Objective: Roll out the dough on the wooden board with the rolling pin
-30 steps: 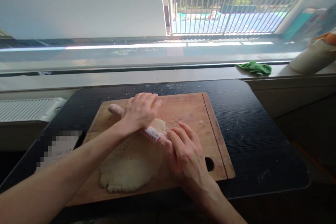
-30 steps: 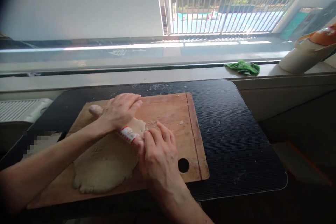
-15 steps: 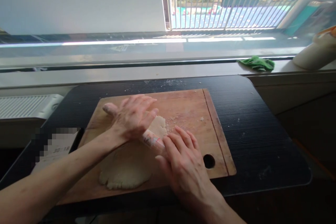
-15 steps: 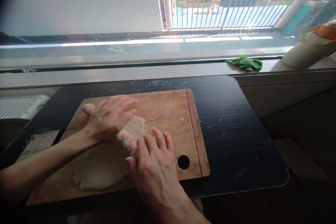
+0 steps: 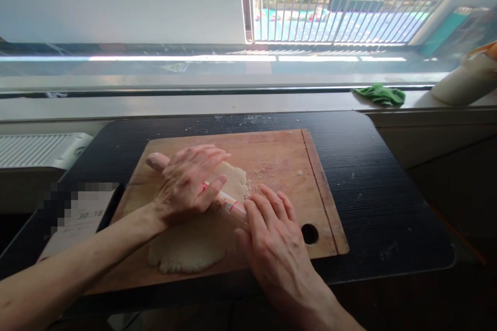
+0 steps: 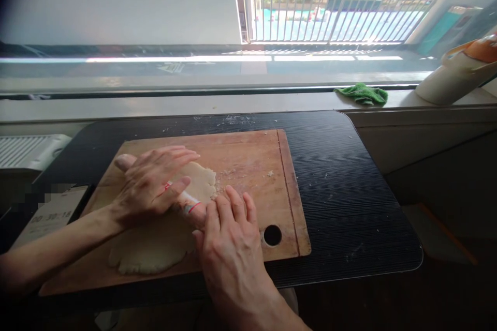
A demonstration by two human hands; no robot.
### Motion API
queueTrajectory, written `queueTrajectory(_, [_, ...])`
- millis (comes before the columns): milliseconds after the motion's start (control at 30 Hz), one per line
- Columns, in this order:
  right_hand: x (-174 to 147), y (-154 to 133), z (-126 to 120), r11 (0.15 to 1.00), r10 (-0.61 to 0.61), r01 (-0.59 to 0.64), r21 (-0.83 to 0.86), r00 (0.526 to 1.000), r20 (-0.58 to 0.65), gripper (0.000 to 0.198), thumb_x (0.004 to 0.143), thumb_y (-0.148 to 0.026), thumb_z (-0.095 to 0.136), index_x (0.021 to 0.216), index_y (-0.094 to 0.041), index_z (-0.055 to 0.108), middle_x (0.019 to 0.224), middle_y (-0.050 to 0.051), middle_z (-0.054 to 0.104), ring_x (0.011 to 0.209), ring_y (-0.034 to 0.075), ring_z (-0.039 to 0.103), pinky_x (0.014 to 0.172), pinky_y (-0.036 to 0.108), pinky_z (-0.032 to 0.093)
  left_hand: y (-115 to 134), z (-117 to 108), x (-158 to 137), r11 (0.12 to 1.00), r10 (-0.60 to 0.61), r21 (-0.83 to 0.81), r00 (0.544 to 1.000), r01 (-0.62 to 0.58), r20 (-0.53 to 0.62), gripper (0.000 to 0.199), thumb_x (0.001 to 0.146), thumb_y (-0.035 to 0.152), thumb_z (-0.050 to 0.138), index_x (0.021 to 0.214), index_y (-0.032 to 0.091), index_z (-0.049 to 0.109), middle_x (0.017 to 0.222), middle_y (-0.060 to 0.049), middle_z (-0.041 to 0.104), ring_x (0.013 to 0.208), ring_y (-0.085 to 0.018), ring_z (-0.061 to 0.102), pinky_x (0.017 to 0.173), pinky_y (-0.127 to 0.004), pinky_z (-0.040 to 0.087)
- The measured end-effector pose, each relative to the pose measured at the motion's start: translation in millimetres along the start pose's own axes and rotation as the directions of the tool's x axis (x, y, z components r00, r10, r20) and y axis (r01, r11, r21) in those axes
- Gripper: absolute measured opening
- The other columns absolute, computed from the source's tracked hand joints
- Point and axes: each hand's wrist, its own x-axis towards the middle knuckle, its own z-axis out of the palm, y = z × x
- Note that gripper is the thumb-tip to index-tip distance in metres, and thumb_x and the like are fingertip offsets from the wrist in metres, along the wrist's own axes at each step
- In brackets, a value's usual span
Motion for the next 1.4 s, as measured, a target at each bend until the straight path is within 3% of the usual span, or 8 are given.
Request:
queueTrajectory(100, [7,7,-6,0.999,0.030,-0.030,0.009,1.000,0.009,0.031,0.095,-0.032,0.046,0.122,-0.018,0.054,0.124,0.009,0.058,0.132,0.028,0.039,0.112,0.049,0.028,-2,2,10,0.999,-0.026,0.029,0.998,0.025,0.058,0.049,0.091,0.042,0.034,0.132,0.020,0.049,0.137,-0.007,0.053,0.130,-0.024,0.042,0.112,-0.043,0.027])
queueTrajectory(300, [20,24,-15,0.990,0.122,-0.124,-0.071,0.992,-0.034,0.025,0.096,-0.029,0.044,0.114,-0.020,0.057,0.120,0.008,0.061,0.131,0.029,0.040,0.109,0.049,0.030,2,14,74,0.986,-0.165,0.058,0.973,0.158,0.159,0.050,0.092,0.048,0.031,0.127,0.020,0.053,0.134,-0.007,0.055,0.127,-0.025,0.044,0.106,-0.043,0.033])
queueTrajectory(367, [16,22,-12,0.989,0.117,-0.119,-0.083,0.993,-0.036,0.028,0.096,-0.027,0.043,0.119,-0.019,0.055,0.121,0.008,0.060,0.131,0.028,0.040,0.109,0.048,0.030,3,14,71,0.986,-0.160,0.063,0.974,0.152,0.161,0.049,0.092,0.048,0.030,0.126,0.021,0.053,0.135,-0.005,0.055,0.128,-0.024,0.044,0.106,-0.042,0.033])
queueTrajectory(500, [1,13,-5,0.995,0.063,-0.065,-0.081,0.998,-0.027,0.037,0.096,-0.021,0.041,0.132,-0.016,0.047,0.127,0.009,0.058,0.130,0.025,0.041,0.111,0.046,0.030,3,6,33,0.992,-0.107,0.084,0.982,0.095,0.158,0.050,0.093,0.046,0.027,0.129,0.021,0.052,0.138,-0.005,0.053,0.131,-0.023,0.042,0.111,-0.041,0.028])
queueTrajectory(600, [-2,12,-4,0.996,0.043,-0.046,-0.074,0.999,-0.033,0.036,0.096,-0.022,0.040,0.132,-0.016,0.048,0.127,0.009,0.058,0.129,0.024,0.043,0.112,0.046,0.027,4,4,20,0.988,-0.123,0.109,0.980,0.107,0.157,0.051,0.092,0.048,0.027,0.129,0.023,0.052,0.140,-0.004,0.052,0.132,-0.023,0.040,0.112,-0.041,0.026])
queueTrajectory(867, [15,26,-14,0.983,0.111,-0.118,-0.142,0.992,-0.062,0.027,0.097,-0.031,0.043,0.118,-0.021,0.057,0.120,0.007,0.062,0.126,0.026,0.046,0.109,0.047,0.029,6,19,82,0.975,-0.209,0.114,0.962,0.191,0.176,0.056,0.091,0.052,0.030,0.132,0.019,0.048,0.140,-0.007,0.051,0.131,-0.025,0.041,0.106,-0.044,0.032])
queueTrajectory(1167, [-11,7,-6,0.993,0.057,-0.062,-0.104,0.997,-0.044,0.034,0.097,-0.028,0.041,0.129,-0.021,0.051,0.121,0.005,0.063,0.127,0.024,0.045,0.111,0.045,0.025,7,5,12,0.979,-0.166,0.142,0.974,0.145,0.152,0.051,0.092,0.046,0.029,0.131,0.024,0.051,0.144,-0.004,0.047,0.137,-0.024,0.034,0.112,-0.045,0.023])
queueTrajectory(1400, [11,24,-17,0.973,0.135,-0.144,-0.178,0.989,-0.061,0.030,0.097,-0.028,0.041,0.121,-0.020,0.057,0.122,0.006,0.061,0.127,0.027,0.044,0.109,0.047,0.028,10,24,90,0.958,-0.284,0.107,0.936,0.267,0.206,0.060,0.088,0.055,0.033,0.134,0.018,0.047,0.140,-0.011,0.050,0.132,-0.028,0.038,0.107,-0.050,0.029])
